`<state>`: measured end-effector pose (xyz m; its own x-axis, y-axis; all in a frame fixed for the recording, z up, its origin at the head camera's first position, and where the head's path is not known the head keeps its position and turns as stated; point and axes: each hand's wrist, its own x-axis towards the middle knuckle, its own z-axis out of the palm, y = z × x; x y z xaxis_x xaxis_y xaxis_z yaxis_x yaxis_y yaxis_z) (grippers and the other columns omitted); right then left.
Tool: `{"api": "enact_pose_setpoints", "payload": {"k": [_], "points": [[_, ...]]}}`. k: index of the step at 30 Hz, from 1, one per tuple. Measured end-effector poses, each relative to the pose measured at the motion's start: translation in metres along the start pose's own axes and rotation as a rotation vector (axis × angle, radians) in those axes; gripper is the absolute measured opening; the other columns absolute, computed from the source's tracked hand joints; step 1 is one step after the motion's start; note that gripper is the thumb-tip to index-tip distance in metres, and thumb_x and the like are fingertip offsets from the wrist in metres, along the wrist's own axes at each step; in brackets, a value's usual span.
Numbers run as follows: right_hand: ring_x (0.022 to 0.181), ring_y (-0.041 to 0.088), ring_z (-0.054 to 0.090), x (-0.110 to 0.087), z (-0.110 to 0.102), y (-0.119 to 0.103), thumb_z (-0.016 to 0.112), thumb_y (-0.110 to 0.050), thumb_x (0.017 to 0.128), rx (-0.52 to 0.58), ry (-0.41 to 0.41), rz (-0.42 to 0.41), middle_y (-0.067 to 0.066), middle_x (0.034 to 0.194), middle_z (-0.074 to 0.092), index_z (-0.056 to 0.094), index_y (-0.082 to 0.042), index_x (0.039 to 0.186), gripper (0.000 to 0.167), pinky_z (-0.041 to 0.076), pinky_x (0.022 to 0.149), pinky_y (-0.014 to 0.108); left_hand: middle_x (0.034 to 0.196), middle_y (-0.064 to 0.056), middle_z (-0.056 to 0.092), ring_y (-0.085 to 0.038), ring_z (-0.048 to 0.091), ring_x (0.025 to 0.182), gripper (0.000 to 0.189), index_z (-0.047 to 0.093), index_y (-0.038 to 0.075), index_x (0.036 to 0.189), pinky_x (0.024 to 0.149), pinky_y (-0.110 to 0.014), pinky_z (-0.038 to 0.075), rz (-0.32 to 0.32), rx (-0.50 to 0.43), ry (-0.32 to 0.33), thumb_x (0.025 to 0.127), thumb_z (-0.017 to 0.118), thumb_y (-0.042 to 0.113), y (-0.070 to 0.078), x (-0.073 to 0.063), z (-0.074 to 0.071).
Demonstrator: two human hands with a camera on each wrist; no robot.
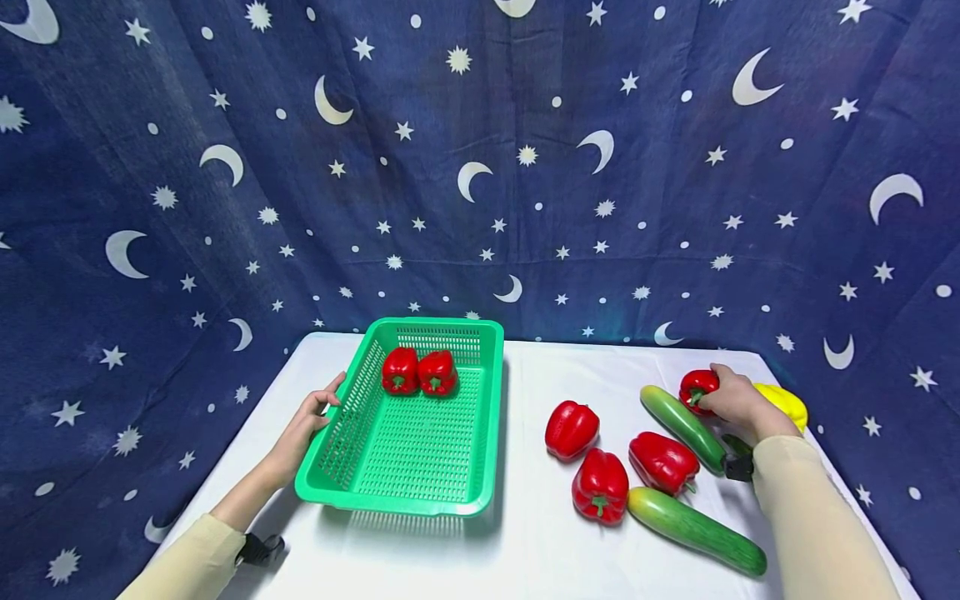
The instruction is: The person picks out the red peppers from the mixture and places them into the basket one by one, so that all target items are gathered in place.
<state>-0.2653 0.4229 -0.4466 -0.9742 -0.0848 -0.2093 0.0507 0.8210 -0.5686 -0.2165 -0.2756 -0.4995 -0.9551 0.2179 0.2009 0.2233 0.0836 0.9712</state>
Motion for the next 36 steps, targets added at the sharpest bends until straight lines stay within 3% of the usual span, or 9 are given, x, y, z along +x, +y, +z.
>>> {"api": "enact_pose_setpoints", "payload": {"k": [7, 14, 20, 28, 36], "points": [[0.107, 0.055, 0.044, 0.0038, 0.0018, 0.0013, 0.067, -0.008, 0.081, 0.049, -0.029, 0.070, 0.049, 0.126, 0.034, 0.006, 0.026, 0.145, 0.095, 0.043, 0.097, 0.063, 0.170, -0.013, 0.016, -0.035, 0.002, 0.156, 0.029, 0.038, -0.009, 0.118, 0.104, -0.015, 0.027, 0.002, 0.011, -0.005, 0.090, 0.030, -0.004, 0.0018, -0.0009, 0.0003], [0.109, 0.055, 0.039, 0.0035, 0.0019, -0.0013, 0.068, -0.007, 0.082, 0.138, -0.066, 0.124, 0.047, 0.128, 0.028, 0.000, 0.021, 0.149, 0.099, 0.054, 0.086, 0.050, 0.170, -0.011, 0.016, -0.035, 0.003, 0.156, 0.030, 0.038, -0.008, 0.119, 0.104, -0.014, 0.026, -0.003, 0.034, -0.002, 0.090, 0.031, -0.003, 0.0020, -0.0005, 0.0001], [0.111, 0.055, 0.038, 0.0031, 0.0011, -0.0018, 0.069, -0.007, 0.083, 0.176, -0.081, 0.152, 0.047, 0.131, 0.026, -0.003, 0.019, 0.150, 0.102, 0.054, 0.087, 0.051, 0.170, -0.010, 0.017, -0.034, 0.003, 0.156, 0.030, 0.038, -0.007, 0.119, 0.103, -0.015, 0.026, -0.010, 0.040, -0.001, 0.090, 0.031, -0.003, 0.0005, 0.0001, -0.0003], [0.112, 0.056, 0.036, 0.0033, 0.0021, -0.0025, 0.065, -0.005, 0.085, 0.214, -0.092, 0.159, 0.047, 0.133, 0.022, -0.006, 0.018, 0.150, 0.099, 0.053, 0.090, 0.054, 0.170, -0.010, 0.017, -0.034, 0.002, 0.156, 0.028, 0.039, -0.006, 0.118, 0.103, -0.016, 0.028, -0.009, 0.045, -0.008, 0.092, 0.031, -0.001, -0.0011, 0.0002, -0.0014], [0.111, 0.053, 0.041, 0.0040, 0.0035, 0.0001, 0.062, -0.007, 0.084, 0.208, -0.092, 0.129, 0.045, 0.132, 0.028, -0.004, 0.019, 0.149, 0.097, 0.051, 0.087, 0.046, 0.170, -0.011, 0.017, -0.034, 0.002, 0.156, 0.028, 0.039, -0.007, 0.118, 0.103, -0.017, 0.028, -0.006, 0.047, -0.005, 0.092, 0.031, 0.000, -0.0019, 0.0001, -0.0015]]}}
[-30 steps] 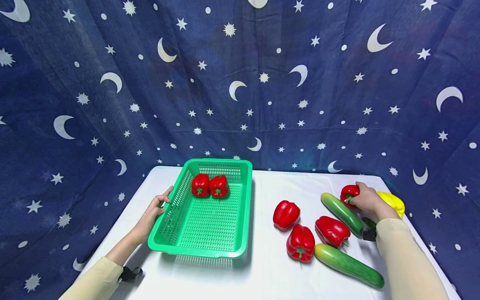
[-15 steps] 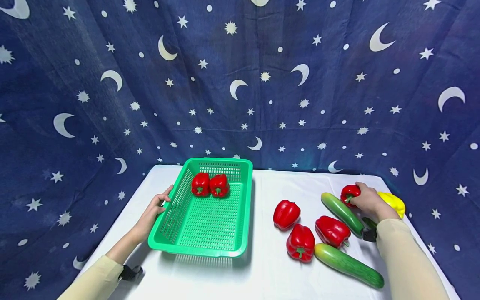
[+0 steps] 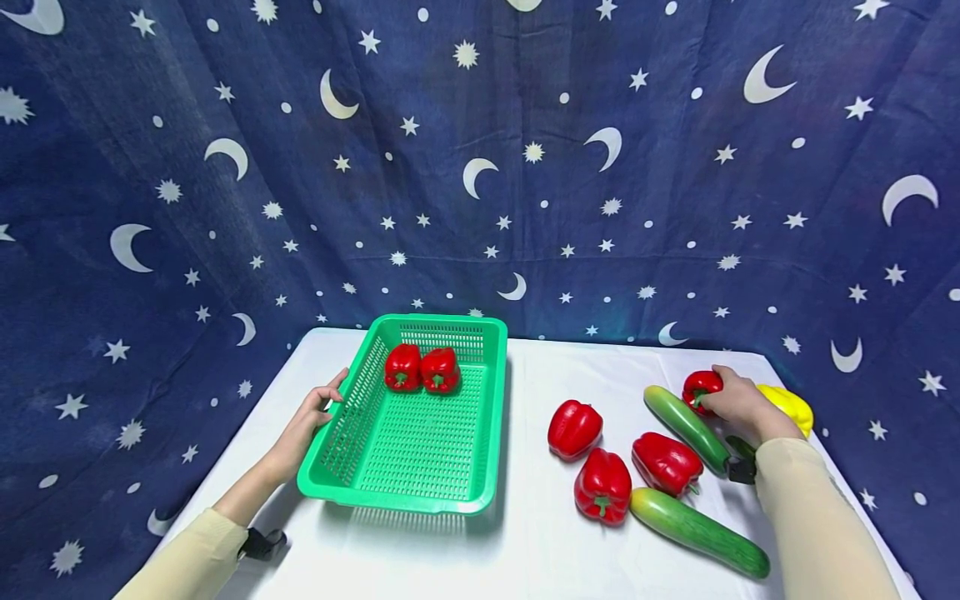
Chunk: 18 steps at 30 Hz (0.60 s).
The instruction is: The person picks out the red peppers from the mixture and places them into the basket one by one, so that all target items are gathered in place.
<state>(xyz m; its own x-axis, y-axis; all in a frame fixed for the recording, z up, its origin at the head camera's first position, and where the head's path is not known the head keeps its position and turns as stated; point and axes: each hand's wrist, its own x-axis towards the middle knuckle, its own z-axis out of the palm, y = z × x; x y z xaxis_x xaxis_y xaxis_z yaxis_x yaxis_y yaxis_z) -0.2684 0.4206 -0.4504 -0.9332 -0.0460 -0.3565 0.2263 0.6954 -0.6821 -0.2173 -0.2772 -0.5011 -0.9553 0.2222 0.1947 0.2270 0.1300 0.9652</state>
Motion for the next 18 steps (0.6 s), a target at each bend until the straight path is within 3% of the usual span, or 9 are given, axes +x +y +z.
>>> {"api": "enact_pose_setpoints", "payload": {"k": [3, 11, 18], "points": [[0.111, 0.053, 0.042, 0.0002, -0.0012, 0.0011, 0.062, -0.008, 0.084, -0.037, 0.009, -0.017, 0.045, 0.131, 0.030, -0.001, 0.021, 0.149, 0.095, 0.049, 0.089, 0.047, 0.170, -0.010, 0.017, -0.033, 0.002, 0.156, 0.028, 0.040, -0.006, 0.118, 0.104, -0.016, 0.026, -0.009, 0.005, 0.004, 0.092, 0.032, 0.000, 0.0001, 0.0003, 0.0002], [0.112, 0.057, 0.042, -0.0008, -0.0048, 0.0010, 0.063, -0.013, 0.087, -0.164, 0.041, -0.063, 0.047, 0.129, 0.034, 0.010, 0.022, 0.147, 0.088, 0.037, 0.099, 0.066, 0.170, -0.007, 0.018, -0.031, 0.002, 0.156, 0.029, 0.040, -0.006, 0.119, 0.104, -0.018, 0.024, -0.025, 0.003, 0.014, 0.092, 0.032, 0.000, -0.0002, 0.0015, 0.0004], [0.106, 0.055, 0.049, -0.0029, -0.0054, -0.0030, 0.068, -0.016, 0.083, -0.244, 0.110, -0.121, 0.047, 0.125, 0.043, 0.022, 0.022, 0.144, 0.085, 0.044, 0.093, 0.063, 0.170, -0.008, 0.017, -0.031, 0.002, 0.156, 0.029, 0.039, -0.007, 0.119, 0.104, -0.018, 0.025, -0.022, -0.015, 0.009, 0.091, 0.032, 0.000, -0.0006, 0.0011, 0.0000]]}}
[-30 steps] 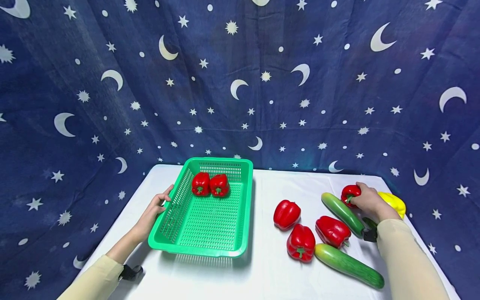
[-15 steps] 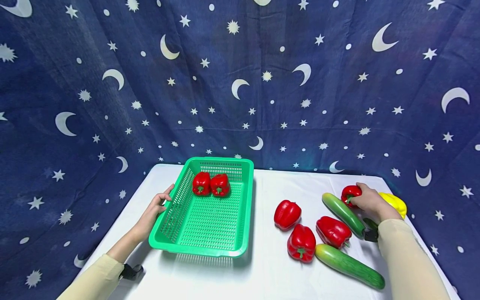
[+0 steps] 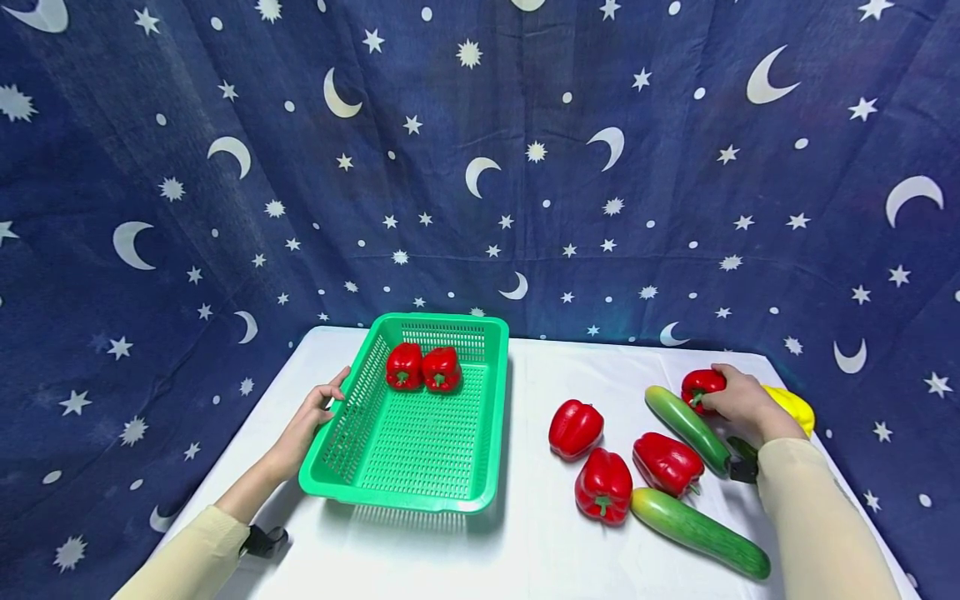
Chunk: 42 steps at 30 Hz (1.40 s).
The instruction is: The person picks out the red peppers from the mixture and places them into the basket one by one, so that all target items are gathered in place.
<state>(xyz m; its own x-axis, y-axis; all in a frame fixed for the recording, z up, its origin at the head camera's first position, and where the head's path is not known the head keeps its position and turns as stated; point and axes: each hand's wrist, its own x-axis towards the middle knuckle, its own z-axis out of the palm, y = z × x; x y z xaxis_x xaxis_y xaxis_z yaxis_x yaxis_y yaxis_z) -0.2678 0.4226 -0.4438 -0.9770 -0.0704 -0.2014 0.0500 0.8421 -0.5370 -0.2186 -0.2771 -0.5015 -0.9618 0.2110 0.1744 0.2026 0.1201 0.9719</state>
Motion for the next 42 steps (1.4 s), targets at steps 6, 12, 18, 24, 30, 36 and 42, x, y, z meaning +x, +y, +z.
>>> {"api": "enact_pose_setpoints", "payload": {"k": [6, 12, 18, 24, 30, 36, 42], "points": [[0.102, 0.051, 0.053, 0.000, -0.008, -0.006, 0.069, -0.015, 0.083, -0.010, 0.066, -0.031, 0.045, 0.120, 0.047, 0.024, 0.021, 0.143, 0.083, 0.050, 0.081, 0.050, 0.170, -0.007, 0.017, -0.031, 0.002, 0.156, 0.029, 0.039, -0.005, 0.120, 0.105, -0.020, 0.025, -0.001, 0.023, -0.002, 0.093, 0.032, 0.001, 0.001, 0.000, 0.000], [0.104, 0.051, 0.050, -0.002, -0.017, -0.025, 0.072, -0.015, 0.084, 0.010, 0.094, -0.044, 0.043, 0.124, 0.044, 0.023, 0.019, 0.147, 0.087, 0.051, 0.076, 0.042, 0.170, -0.007, 0.018, -0.031, 0.003, 0.156, 0.028, 0.040, -0.005, 0.119, 0.112, -0.035, 0.019, 0.005, 0.037, -0.004, 0.093, 0.032, 0.001, 0.003, 0.001, 0.000], [0.111, 0.055, 0.042, -0.002, -0.019, -0.047, 0.071, -0.018, 0.088, 0.032, 0.090, -0.050, 0.043, 0.130, 0.035, 0.019, 0.014, 0.153, 0.089, 0.051, 0.080, 0.048, 0.170, -0.007, 0.019, -0.031, 0.003, 0.156, 0.028, 0.040, -0.005, 0.119, 0.112, -0.039, 0.018, 0.001, 0.032, -0.003, 0.093, 0.032, 0.001, 0.003, 0.003, 0.000], [0.117, 0.054, 0.042, 0.006, -0.014, -0.072, 0.072, -0.019, 0.089, 0.090, 0.080, -0.091, 0.042, 0.139, 0.032, 0.017, 0.009, 0.156, 0.091, 0.050, 0.089, 0.055, 0.170, -0.008, 0.018, -0.030, 0.003, 0.156, 0.028, 0.040, -0.006, 0.119, 0.113, -0.035, 0.017, 0.014, 0.026, -0.006, 0.093, 0.032, 0.000, 0.003, 0.002, -0.001], [0.120, 0.053, 0.045, 0.007, -0.005, -0.105, 0.072, -0.019, 0.090, 0.127, 0.070, -0.149, 0.039, 0.141, 0.036, 0.020, 0.005, 0.158, 0.089, 0.050, 0.092, 0.056, 0.170, -0.009, 0.017, -0.032, 0.002, 0.156, 0.028, 0.039, -0.006, 0.119, 0.106, -0.017, 0.023, 0.015, 0.011, -0.005, 0.093, 0.031, -0.001, 0.004, 0.001, -0.001], [0.121, 0.052, 0.049, 0.007, 0.008, -0.133, 0.073, -0.016, 0.090, 0.174, 0.040, -0.207, 0.036, 0.144, 0.039, 0.024, 0.001, 0.159, 0.086, 0.051, 0.091, 0.052, 0.170, -0.009, 0.017, -0.032, 0.002, 0.156, 0.028, 0.039, -0.006, 0.119, 0.105, -0.016, 0.024, 0.010, 0.010, -0.005, 0.093, 0.031, 0.000, 0.004, 0.000, 0.000], [0.121, 0.046, 0.052, 0.007, 0.023, -0.159, 0.072, -0.016, 0.090, 0.229, -0.018, -0.241, 0.030, 0.143, 0.045, 0.024, -0.008, 0.161, 0.086, 0.050, 0.093, 0.052, 0.170, -0.009, 0.017, -0.032, 0.002, 0.156, 0.028, 0.039, -0.006, 0.119, 0.107, -0.019, 0.022, 0.012, 0.016, -0.003, 0.093, 0.031, 0.000, 0.003, -0.001, 0.000]]}}
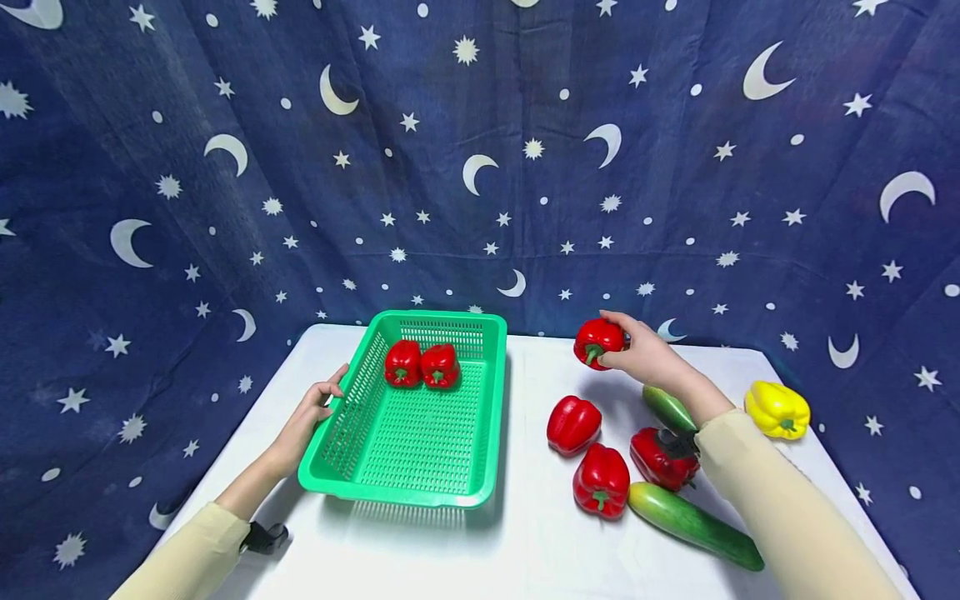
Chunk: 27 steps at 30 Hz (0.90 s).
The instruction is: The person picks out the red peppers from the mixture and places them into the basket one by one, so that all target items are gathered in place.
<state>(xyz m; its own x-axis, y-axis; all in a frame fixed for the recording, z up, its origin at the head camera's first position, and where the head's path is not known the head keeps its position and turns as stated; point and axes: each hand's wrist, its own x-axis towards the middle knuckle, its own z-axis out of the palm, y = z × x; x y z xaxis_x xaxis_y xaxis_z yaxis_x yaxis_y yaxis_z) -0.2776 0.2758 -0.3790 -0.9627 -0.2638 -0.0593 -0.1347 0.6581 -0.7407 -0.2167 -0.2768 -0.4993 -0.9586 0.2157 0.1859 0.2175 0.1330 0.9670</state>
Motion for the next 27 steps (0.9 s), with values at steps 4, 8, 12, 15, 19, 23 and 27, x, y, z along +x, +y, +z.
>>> {"api": "enact_pose_setpoints", "payload": {"k": [4, 8, 12, 15, 19, 23, 27], "points": [[0.124, 0.045, 0.050, 0.006, 0.013, -0.015, 0.075, -0.014, 0.088, 0.044, -0.036, -0.016, 0.026, 0.143, 0.043, 0.024, -0.008, 0.160, 0.089, 0.051, 0.093, 0.050, 0.170, -0.009, 0.018, -0.032, 0.003, 0.156, 0.029, 0.040, -0.006, 0.119, 0.108, -0.022, 0.020, 0.003, 0.006, 0.007, 0.092, 0.032, 0.000, 0.000, -0.001, 0.001], [0.125, 0.046, 0.050, 0.011, 0.025, -0.030, 0.077, -0.011, 0.084, 0.103, -0.069, -0.044, 0.025, 0.144, 0.042, 0.027, -0.005, 0.157, 0.089, 0.054, 0.091, 0.049, 0.170, -0.009, 0.018, -0.031, 0.003, 0.156, 0.029, 0.040, -0.006, 0.119, 0.109, -0.023, 0.020, 0.006, 0.000, 0.007, 0.092, 0.032, 0.000, 0.000, -0.002, 0.001], [0.122, 0.044, 0.053, 0.017, 0.035, -0.043, 0.078, -0.008, 0.082, 0.165, -0.094, -0.069, 0.024, 0.142, 0.042, 0.031, -0.006, 0.154, 0.085, 0.055, 0.088, 0.045, 0.170, -0.008, 0.018, -0.031, 0.003, 0.156, 0.029, 0.039, -0.006, 0.120, 0.107, -0.019, 0.021, 0.013, 0.005, -0.001, 0.092, 0.031, 0.000, -0.001, -0.003, 0.000], [0.121, 0.044, 0.054, 0.023, 0.043, -0.053, 0.077, -0.005, 0.081, 0.226, -0.117, -0.090, 0.024, 0.142, 0.042, 0.033, -0.004, 0.152, 0.084, 0.056, 0.086, 0.044, 0.170, -0.008, 0.017, -0.031, 0.002, 0.156, 0.029, 0.039, -0.005, 0.120, 0.105, -0.015, 0.022, 0.015, 0.021, -0.004, 0.093, 0.031, 0.000, -0.002, -0.002, 0.000], [0.123, 0.044, 0.052, 0.030, 0.054, -0.069, 0.078, -0.002, 0.078, 0.274, -0.127, -0.105, 0.024, 0.141, 0.044, 0.034, -0.002, 0.150, 0.084, 0.057, 0.085, 0.045, 0.170, -0.008, 0.017, -0.032, 0.002, 0.156, 0.028, 0.039, -0.005, 0.120, 0.104, -0.015, 0.024, 0.011, 0.026, -0.004, 0.093, 0.031, 0.000, -0.001, -0.002, -0.001], [0.124, 0.043, 0.051, 0.036, 0.064, -0.083, 0.079, -0.002, 0.076, 0.294, -0.133, -0.093, 0.023, 0.141, 0.045, 0.036, -0.003, 0.149, 0.085, 0.057, 0.085, 0.044, 0.170, -0.008, 0.017, -0.032, 0.002, 0.156, 0.028, 0.039, -0.005, 0.120, 0.104, -0.015, 0.026, 0.011, 0.023, -0.004, 0.093, 0.031, 0.000, -0.001, -0.002, -0.001], [0.123, 0.042, 0.053, 0.040, 0.075, -0.095, 0.078, -0.001, 0.076, 0.342, -0.164, -0.087, 0.023, 0.140, 0.045, 0.037, -0.004, 0.149, 0.084, 0.058, 0.083, 0.044, 0.170, -0.008, 0.017, -0.032, 0.002, 0.156, 0.029, 0.039, -0.005, 0.120, 0.105, -0.015, 0.025, 0.015, 0.024, -0.008, 0.093, 0.030, 0.000, 0.000, -0.001, -0.001]]}}
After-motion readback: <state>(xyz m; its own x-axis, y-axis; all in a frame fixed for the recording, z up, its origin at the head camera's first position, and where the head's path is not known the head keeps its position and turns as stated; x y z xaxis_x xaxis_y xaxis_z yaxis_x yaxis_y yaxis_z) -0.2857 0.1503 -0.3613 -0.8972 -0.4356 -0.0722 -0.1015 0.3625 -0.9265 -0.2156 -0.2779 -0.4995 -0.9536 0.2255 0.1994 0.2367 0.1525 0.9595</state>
